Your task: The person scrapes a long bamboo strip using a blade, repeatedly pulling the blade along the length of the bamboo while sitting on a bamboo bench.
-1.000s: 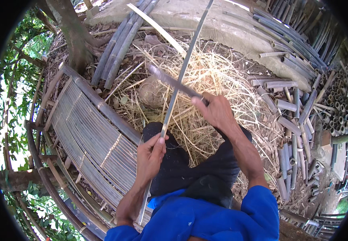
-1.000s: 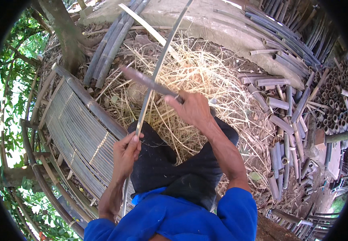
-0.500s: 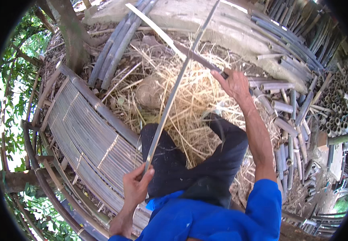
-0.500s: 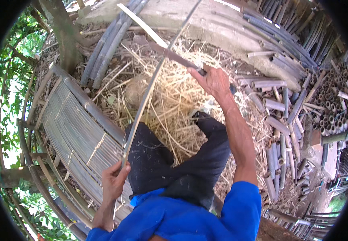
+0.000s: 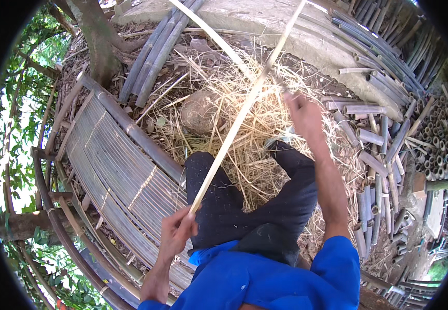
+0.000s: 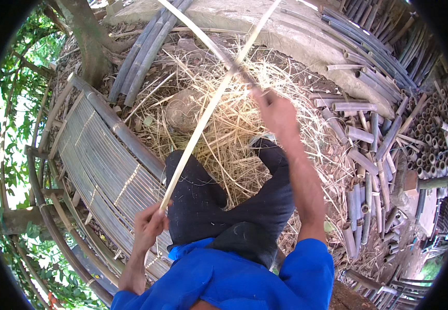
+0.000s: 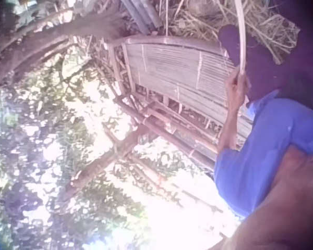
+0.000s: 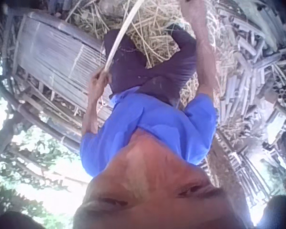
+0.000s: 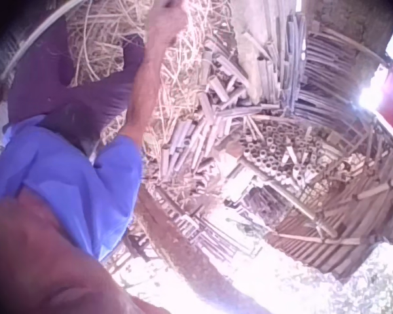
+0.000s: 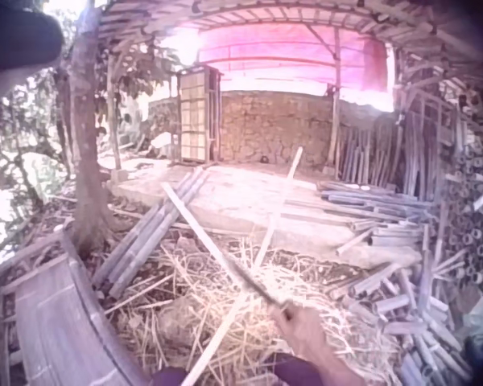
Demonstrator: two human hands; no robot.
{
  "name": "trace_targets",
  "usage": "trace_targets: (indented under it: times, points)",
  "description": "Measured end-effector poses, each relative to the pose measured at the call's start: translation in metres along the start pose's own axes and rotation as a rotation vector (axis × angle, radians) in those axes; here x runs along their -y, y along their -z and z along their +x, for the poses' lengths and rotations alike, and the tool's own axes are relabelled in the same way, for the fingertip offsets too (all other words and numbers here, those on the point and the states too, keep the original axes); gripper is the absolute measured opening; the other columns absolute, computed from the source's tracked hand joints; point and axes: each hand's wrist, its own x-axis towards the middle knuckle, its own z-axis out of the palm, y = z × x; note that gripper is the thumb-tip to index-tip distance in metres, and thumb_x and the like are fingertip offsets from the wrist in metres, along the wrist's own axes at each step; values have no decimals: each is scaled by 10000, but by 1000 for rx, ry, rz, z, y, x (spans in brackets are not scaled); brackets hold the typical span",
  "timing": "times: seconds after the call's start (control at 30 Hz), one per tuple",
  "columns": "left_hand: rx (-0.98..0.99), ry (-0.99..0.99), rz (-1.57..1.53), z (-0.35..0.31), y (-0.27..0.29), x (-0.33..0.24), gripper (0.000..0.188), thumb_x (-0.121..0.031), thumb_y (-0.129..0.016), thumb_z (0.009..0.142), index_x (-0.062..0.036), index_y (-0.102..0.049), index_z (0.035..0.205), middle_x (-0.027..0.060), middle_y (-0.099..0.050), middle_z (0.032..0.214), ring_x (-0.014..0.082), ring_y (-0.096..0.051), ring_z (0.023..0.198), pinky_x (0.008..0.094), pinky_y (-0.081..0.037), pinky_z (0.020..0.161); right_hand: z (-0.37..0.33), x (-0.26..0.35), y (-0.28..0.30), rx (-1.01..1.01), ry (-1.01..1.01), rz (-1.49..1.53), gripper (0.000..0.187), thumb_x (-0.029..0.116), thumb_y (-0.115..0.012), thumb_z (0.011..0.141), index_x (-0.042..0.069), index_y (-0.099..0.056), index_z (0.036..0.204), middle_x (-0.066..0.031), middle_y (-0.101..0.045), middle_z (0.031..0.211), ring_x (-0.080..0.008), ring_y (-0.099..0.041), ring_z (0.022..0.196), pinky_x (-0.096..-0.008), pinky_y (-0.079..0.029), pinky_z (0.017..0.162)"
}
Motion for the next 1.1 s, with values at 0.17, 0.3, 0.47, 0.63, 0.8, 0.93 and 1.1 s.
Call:
trace_targets:
  times: [0.17, 0.3, 0.47, 0.63, 0.8, 0.93, 1.1]
  points:
    - [1, -135, 29, 56, -41, -11, 250, -136, -661, 988, -16, -723, 1199, -34, -557, 620, 27, -466, 564, 229, -331, 496, -106, 28, -63, -6, 565, -18, 570, 647, -664, 876, 77, -647, 859, -129, -650, 682, -336, -677, 624, -443, -534, 591]
    - [-39, -148, 90, 54, -44, -8, 265, -126, -656, 991, -9, -712, 1223, -53, -545, 650, 25, -469, 585, 221, -340, 516, -114, 32, -65, 26, 742, 18, 622, 685, -677, 841, 71, -624, 758, -138, -616, 615, -324, -660, 570, -446, -512, 531]
    - [-75, -152, 55, 31, -41, -7, 250, -117, -665, 985, 1, -721, 1198, -57, -548, 661, 23, -467, 584, 215, -350, 520, -54, 13, -36, -13, 565, -122, 682, 740, -577, 884, 71, -679, 796, -105, -589, 529, -289, -645, 507, -432, -516, 495]
    - [-121, -66, 164, -4, -20, 1, 233, -124, -677, 979, 6, -734, 1165, -43, -575, 685, 28, -481, 570, 211, -366, 501, 7, 3, -8, 70, 222, -151, 847, 854, -400, 889, 77, -737, 923, -109, -602, 540, -271, -663, 537, -461, -546, 552]
    - [-51, 58, 63, -37, 0, 6, 194, -119, -694, 967, 19, -752, 1090, -30, -574, 695, 32, -490, 563, 213, -363, 488, 72, -46, 37, -153, -43, -167, 929, 834, -363, 920, -4, -737, 1064, -123, -637, 602, -247, -663, 583, -446, -554, 574]
    - [-13, 87, 24, -1, -10, 4, 194, -114, -704, 955, 24, -744, 1086, -38, -562, 687, 31, -460, 541, 216, -323, 476, 1, -6, -8, -5, 110, -73, 831, 825, -417, 908, 51, -718, 945, -125, -656, 639, -275, -684, 619, -447, -557, 618]
    - [26, -110, -17, 44, -29, 4, 252, -118, -703, 962, 20, -713, 1173, -62, -568, 741, 12, -435, 611, 207, -327, 527, -114, 24, -68, 17, 570, -53, 576, 653, -709, 831, 80, -692, 885, -132, -657, 668, -307, -677, 618, -426, -536, 592]
